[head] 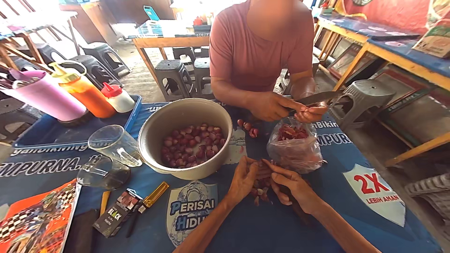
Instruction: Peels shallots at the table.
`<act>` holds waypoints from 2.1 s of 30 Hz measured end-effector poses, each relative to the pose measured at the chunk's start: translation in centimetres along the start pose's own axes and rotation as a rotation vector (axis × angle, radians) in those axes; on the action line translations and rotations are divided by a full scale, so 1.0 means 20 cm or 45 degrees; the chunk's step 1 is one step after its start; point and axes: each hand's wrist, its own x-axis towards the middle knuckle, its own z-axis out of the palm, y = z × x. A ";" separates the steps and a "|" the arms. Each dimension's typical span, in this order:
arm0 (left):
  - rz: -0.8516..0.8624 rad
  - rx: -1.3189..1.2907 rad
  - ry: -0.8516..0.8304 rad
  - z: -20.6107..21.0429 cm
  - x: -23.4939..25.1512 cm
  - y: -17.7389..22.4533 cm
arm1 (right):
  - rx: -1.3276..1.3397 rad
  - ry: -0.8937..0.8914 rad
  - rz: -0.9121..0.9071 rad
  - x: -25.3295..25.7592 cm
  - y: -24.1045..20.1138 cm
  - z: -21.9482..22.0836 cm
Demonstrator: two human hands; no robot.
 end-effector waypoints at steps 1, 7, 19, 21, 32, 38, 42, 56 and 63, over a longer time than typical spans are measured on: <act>-0.021 -0.025 0.007 0.00 0.00 0.00 | 0.049 -0.025 0.021 0.00 -0.01 0.00; -0.093 -0.076 0.057 0.01 0.00 0.03 | -0.180 -0.074 -0.126 0.00 0.03 0.02; -0.179 -0.128 0.048 0.01 0.01 0.04 | -0.277 0.003 -0.150 0.00 0.03 0.01; -0.194 -0.139 0.058 0.01 0.02 0.05 | -0.259 -0.026 -0.142 0.00 0.03 0.01; -0.165 -0.189 0.045 0.00 0.02 0.02 | -0.171 0.028 -0.088 0.00 0.01 0.00; -0.208 -0.329 0.111 -0.02 0.04 0.04 | 0.239 -0.055 0.096 0.00 -0.02 -0.03; -0.104 -0.332 0.129 -0.03 0.05 0.01 | 0.223 -0.031 0.015 0.00 -0.01 -0.03; -0.102 -0.248 0.063 -0.01 0.04 0.00 | -0.003 0.012 -0.091 0.00 0.01 0.00; -0.101 -0.269 0.086 -0.01 0.04 0.00 | 0.043 -0.049 -0.075 0.00 0.00 0.00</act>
